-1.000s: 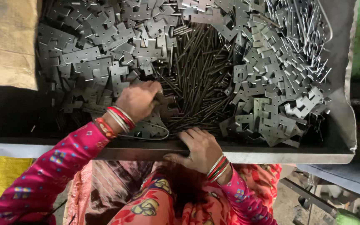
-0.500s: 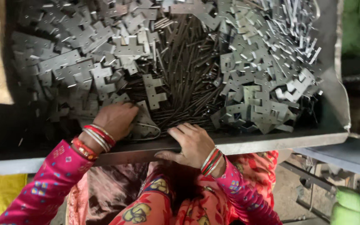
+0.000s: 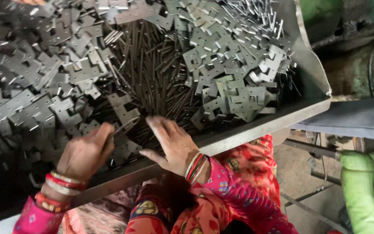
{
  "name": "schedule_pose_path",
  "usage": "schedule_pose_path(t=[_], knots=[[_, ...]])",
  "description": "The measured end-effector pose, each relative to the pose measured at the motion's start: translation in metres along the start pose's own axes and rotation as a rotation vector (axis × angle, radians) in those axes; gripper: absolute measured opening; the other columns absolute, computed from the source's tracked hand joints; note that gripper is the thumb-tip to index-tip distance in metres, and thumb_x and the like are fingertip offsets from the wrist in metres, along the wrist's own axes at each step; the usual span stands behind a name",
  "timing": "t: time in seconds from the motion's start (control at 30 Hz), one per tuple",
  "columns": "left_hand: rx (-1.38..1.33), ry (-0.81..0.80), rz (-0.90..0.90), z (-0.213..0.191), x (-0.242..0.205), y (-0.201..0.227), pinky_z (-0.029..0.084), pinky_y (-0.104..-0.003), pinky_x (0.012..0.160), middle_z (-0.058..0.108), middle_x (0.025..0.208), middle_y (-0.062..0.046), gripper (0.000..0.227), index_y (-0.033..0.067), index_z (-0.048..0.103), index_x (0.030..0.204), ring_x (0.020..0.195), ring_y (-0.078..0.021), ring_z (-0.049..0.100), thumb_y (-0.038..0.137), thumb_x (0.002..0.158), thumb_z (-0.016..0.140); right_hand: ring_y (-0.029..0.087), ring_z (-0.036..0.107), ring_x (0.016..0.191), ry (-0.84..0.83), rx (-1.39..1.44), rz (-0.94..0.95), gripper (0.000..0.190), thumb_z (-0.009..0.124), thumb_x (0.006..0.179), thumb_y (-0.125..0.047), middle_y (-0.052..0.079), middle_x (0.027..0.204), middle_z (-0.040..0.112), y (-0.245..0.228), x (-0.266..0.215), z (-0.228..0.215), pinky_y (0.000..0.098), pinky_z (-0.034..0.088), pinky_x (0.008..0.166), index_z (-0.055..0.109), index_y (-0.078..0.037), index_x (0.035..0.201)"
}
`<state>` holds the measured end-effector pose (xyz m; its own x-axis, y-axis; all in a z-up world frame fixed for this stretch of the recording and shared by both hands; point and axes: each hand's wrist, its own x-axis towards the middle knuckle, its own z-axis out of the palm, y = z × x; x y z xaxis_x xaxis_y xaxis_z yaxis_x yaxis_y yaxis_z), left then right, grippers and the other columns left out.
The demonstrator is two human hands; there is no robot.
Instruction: The person inserts metal rods into pre-drilled holes on flat metal brackets, then places the assembled units into a large metal bin. The task is performed by hand using a steady repetitive motion.
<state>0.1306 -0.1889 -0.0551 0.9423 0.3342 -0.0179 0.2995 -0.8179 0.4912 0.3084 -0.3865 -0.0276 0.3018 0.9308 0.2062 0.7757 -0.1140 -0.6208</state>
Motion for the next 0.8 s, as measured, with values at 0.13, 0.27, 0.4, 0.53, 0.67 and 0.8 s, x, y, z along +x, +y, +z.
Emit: schedule_pose_path(t=[0.13,0.27,0.4,0.53,0.67,0.8], knots=[[-0.085,-0.039,0.155,-0.002,0.0,0.024,0.053,-0.038,0.048,0.066,0.074,-0.009,0.009,0.0078,0.063,0.103,0.052,-0.025,0.065,0.012,0.095,0.064,0.041,0.064,0.11,0.036,0.08,0.062,0.067,0.075,0.091,-0.033,0.023,0.124,0.062,0.006,0.0,0.004,0.0457,0.055,0.092,0.048,0.0,0.142],[-0.072,-0.091,0.157,-0.008,0.007,0.048,0.052,-0.039,0.049,0.066,0.075,-0.008,0.022,0.009,0.071,0.111,0.054,-0.0229,0.064,0.015,0.09,0.068,0.035,0.069,0.088,-0.269,0.052,0.086,0.038,0.075,0.093,-0.026,0.015,0.094,0.069,0.017,-0.005,0.014,0.0447,0.057,0.076,0.063,-0.007,0.123],[-0.043,0.143,0.238,-0.014,0.015,0.058,0.053,-0.04,0.067,0.066,0.083,-0.007,0.021,0.0071,0.07,0.104,0.074,-0.0255,0.066,0.015,0.086,0.073,0.033,0.071,0.079,-0.163,0.214,0.063,0.018,0.071,0.097,-0.021,0.011,0.083,0.069,0.029,-0.007,0.017,0.0417,0.057,0.07,0.065,-0.006,0.106],[-0.07,0.338,0.229,-0.004,0.02,0.057,0.054,-0.041,0.08,0.067,0.106,-0.01,0.03,0.0067,0.068,0.108,0.089,-0.0269,0.067,0.019,0.082,0.078,0.023,0.077,0.076,-0.207,0.623,0.185,0.019,0.057,0.103,-0.01,0.007,0.082,0.072,0.039,-0.009,0.013,0.0342,0.061,0.068,0.065,-0.001,0.117],[-0.208,0.468,-0.057,0.009,0.017,0.05,0.055,-0.036,0.082,0.065,0.117,-0.012,0.024,0.0078,0.068,0.115,0.101,-0.0237,0.064,0.017,0.096,0.078,0.015,0.074,0.072,-0.069,1.047,0.518,0.03,0.043,0.104,-0.005,0.004,0.087,0.066,0.04,-0.008,0.011,0.0265,0.059,0.061,0.059,0.003,0.127],[-0.244,0.624,-0.08,0.015,0.012,0.04,0.049,-0.039,0.107,0.061,0.128,-0.014,0.031,0.006,0.059,0.13,0.122,-0.0254,0.057,0.02,0.107,0.075,0.015,0.073,0.073,0.149,1.096,0.457,0.027,0.045,0.11,-0.01,0.004,0.086,0.06,0.037,-0.01,0.012,0.0255,0.061,0.063,0.058,0.004,0.13]])
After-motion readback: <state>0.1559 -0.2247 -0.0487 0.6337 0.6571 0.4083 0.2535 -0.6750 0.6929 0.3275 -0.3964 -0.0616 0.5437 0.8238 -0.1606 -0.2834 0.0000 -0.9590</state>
